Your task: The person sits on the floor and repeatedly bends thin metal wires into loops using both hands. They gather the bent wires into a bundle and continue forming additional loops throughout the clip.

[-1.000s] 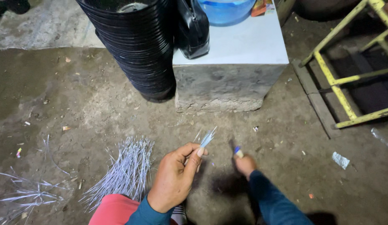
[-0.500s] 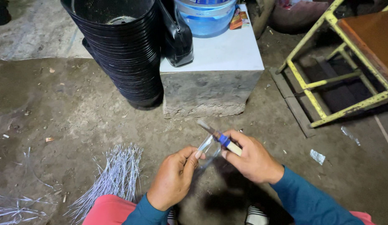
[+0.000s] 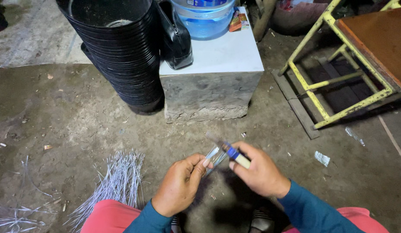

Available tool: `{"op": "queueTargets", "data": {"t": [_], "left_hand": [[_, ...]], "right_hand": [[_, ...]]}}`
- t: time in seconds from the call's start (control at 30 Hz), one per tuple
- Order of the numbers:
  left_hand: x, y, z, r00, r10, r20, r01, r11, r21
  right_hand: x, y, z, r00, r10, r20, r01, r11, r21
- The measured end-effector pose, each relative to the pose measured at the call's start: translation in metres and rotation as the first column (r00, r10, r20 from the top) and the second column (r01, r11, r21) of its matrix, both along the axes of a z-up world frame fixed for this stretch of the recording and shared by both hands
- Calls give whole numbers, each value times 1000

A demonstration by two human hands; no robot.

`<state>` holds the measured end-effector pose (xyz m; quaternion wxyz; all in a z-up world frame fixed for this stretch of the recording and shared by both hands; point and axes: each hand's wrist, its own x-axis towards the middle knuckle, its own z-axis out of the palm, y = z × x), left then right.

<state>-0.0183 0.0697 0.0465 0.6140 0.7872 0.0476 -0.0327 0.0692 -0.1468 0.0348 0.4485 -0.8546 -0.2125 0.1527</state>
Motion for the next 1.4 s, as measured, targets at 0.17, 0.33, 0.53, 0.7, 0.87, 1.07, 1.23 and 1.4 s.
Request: {"op": "queueTargets", "data": {"t": [0.17,0.33,0.53,0.7,0.87,1.07,1.23,1.4], "left_hand": [[-3,-2,1,999,-20,47,18,999,35],[-5,-5,5,1000,16,-27,-14,997,75],[-9,-11,10,973,59,223,-96,983,159],[-8,-14,11,970,56,237,-105,974,200],[-9,-16,10,972,58,229,-102,977,188],[-10,-15,9,964,43,263,-96,977,192],[-10,-15,9,976,51,211,-93,976,196],[-8,-14,8,974,46,223,-88,979,183]], "right_hand": [[3,0,5,994,18,107,-15,1000,-28],[-5,2,1,995,-38,-95,57,976,211],[-17,4,-1,996,-53,-71,61,990,124],[-28,5,1,999,-27,-36,30,995,93],[-25,6,0,996,-68,54,62,993,99],[-21,-1,-1,997,-69,28,67,995,67],[-24,3,-4,990,-50,-130,85,954,287],[-32,7,3,998,-65,-7,65,991,121]]}}
